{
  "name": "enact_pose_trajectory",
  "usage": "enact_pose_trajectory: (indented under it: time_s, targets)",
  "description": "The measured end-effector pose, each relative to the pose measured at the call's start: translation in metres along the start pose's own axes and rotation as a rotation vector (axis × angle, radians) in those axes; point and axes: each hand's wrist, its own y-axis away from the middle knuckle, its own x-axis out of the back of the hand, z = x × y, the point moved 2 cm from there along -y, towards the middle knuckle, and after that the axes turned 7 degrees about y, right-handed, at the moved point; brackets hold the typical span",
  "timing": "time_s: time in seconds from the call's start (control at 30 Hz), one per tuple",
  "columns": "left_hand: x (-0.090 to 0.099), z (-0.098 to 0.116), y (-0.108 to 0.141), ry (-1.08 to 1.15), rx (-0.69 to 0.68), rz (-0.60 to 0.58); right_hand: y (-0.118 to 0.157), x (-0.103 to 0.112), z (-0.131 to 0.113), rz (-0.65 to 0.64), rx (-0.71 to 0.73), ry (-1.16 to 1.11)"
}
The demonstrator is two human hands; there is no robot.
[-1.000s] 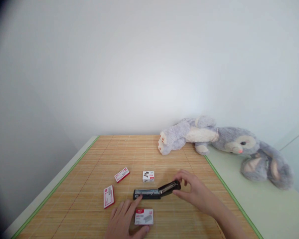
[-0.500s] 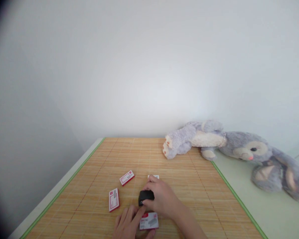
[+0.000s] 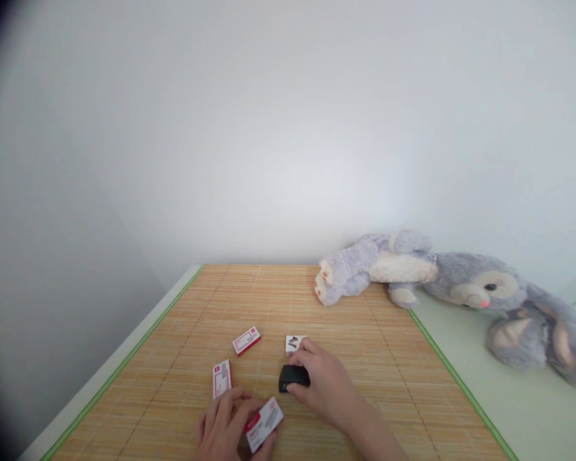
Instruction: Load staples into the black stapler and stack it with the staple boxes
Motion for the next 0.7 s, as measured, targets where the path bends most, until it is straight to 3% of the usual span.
enact_pose_trajectory:
  time_s: [0.13,0.23,0.47,0.7]
  targets:
    - [0.005,-0.015,-0.014,-0.044,0.106,0.111,0.009,0.004,0.010,0.022,-0.059,0.009]
    - [0.001,-0.026,-0.023,-0.011,0.185,0.127,0.015,0.007,0.017,0.040,-0.096,0.018]
    - [-0.001,-0.056,-0.032,0.246,0.184,0.040,0.025,0.011,0.020,0.053,-0.152,0.040]
    - [0.008,-0.066,-0.053,0.183,0.057,-0.117,0.021,0.010,0.047,0.237,-0.219,0.141]
